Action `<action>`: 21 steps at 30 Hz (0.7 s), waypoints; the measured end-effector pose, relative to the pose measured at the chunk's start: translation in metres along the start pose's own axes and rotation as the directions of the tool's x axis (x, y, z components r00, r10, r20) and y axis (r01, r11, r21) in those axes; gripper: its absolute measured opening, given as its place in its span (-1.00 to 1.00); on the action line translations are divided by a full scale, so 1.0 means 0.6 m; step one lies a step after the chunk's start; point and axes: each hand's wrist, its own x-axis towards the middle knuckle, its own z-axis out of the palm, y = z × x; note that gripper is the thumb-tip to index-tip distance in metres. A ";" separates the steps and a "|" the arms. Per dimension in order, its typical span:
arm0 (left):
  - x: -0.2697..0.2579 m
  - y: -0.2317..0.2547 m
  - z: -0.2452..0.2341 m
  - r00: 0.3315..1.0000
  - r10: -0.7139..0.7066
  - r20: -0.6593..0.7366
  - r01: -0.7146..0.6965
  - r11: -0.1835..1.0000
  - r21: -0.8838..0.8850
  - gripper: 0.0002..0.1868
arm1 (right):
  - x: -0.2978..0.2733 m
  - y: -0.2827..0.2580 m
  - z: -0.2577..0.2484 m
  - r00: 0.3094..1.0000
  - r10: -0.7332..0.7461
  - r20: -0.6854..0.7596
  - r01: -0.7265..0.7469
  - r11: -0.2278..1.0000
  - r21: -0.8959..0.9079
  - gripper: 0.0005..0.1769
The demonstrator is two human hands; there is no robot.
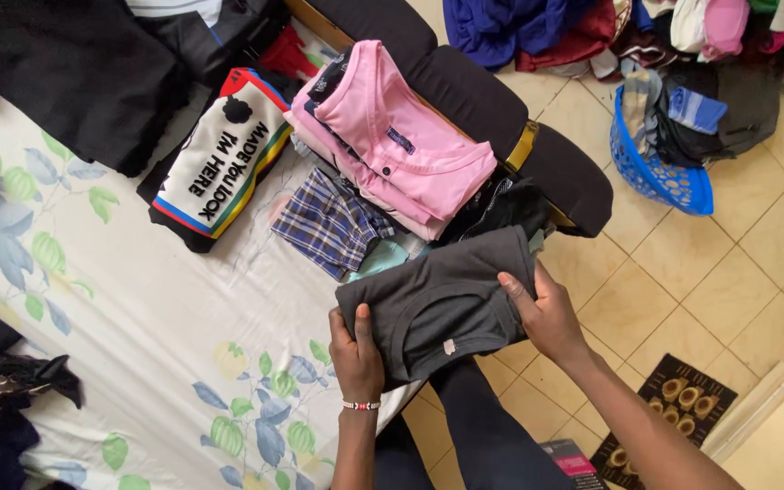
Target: Folding various items of clothing including t-shirts and blue jeans on a bed.
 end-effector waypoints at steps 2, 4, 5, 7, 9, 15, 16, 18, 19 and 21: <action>0.014 0.018 -0.001 0.999 0.049 -0.010 -0.049 0.999 0.004 -0.55 | 0.006 -0.011 0.000 1.000 -0.013 -0.015 0.014 1.000 0.022 -0.54; 0.024 0.032 -0.006 0.999 0.034 -0.006 -0.034 0.999 -0.008 -0.56 | 0.009 -0.027 0.004 0.999 -0.011 -0.034 0.013 0.998 0.066 -0.55; 0.024 0.027 -0.014 0.999 0.036 -0.008 -0.036 0.999 -0.003 -0.56 | 0.008 -0.030 0.010 0.999 -0.011 -0.032 0.013 0.997 0.072 -0.55; 0.024 0.016 -0.034 0.999 0.006 -0.045 -0.004 0.999 0.039 -0.56 | 0.009 -0.041 0.027 0.999 0.030 0.018 -0.032 0.996 0.086 -0.54; 0.021 -0.032 -0.063 0.995 -0.029 -0.093 0.033 0.999 0.043 -0.55 | 0.008 -0.050 0.057 0.993 0.065 0.100 -0.071 0.996 0.056 -0.53; 0.011 -0.159 -0.163 0.958 -0.147 -0.246 0.172 0.981 0.086 -0.52 | -0.004 -0.047 0.170 0.942 0.078 0.326 -0.060 0.996 -0.063 -0.49; 0.013 -0.178 -0.179 0.945 -0.165 -0.282 0.204 0.972 0.117 -0.52 | -0.004 -0.039 0.189 0.939 0.024 0.344 -0.001 0.998 -0.067 -0.49; 0.031 -0.193 -0.197 0.929 -0.162 -0.331 0.232 0.956 0.181 -0.52 | -0.002 -0.046 0.199 0.944 -0.031 0.328 0.057 0.996 -0.072 -0.52; 0.040 -0.199 -0.206 0.916 -0.152 -0.372 0.254 0.936 0.245 -0.48 | -0.002 -0.051 0.203 0.949 -0.086 0.304 0.115 0.990 -0.076 -0.55; 0.066 -0.195 -0.213 0.916 0.024 -0.401 0.113 0.943 0.312 -0.48 | 0.008 -0.086 0.180 0.954 -0.206 0.217 0.226 0.971 -0.076 -0.64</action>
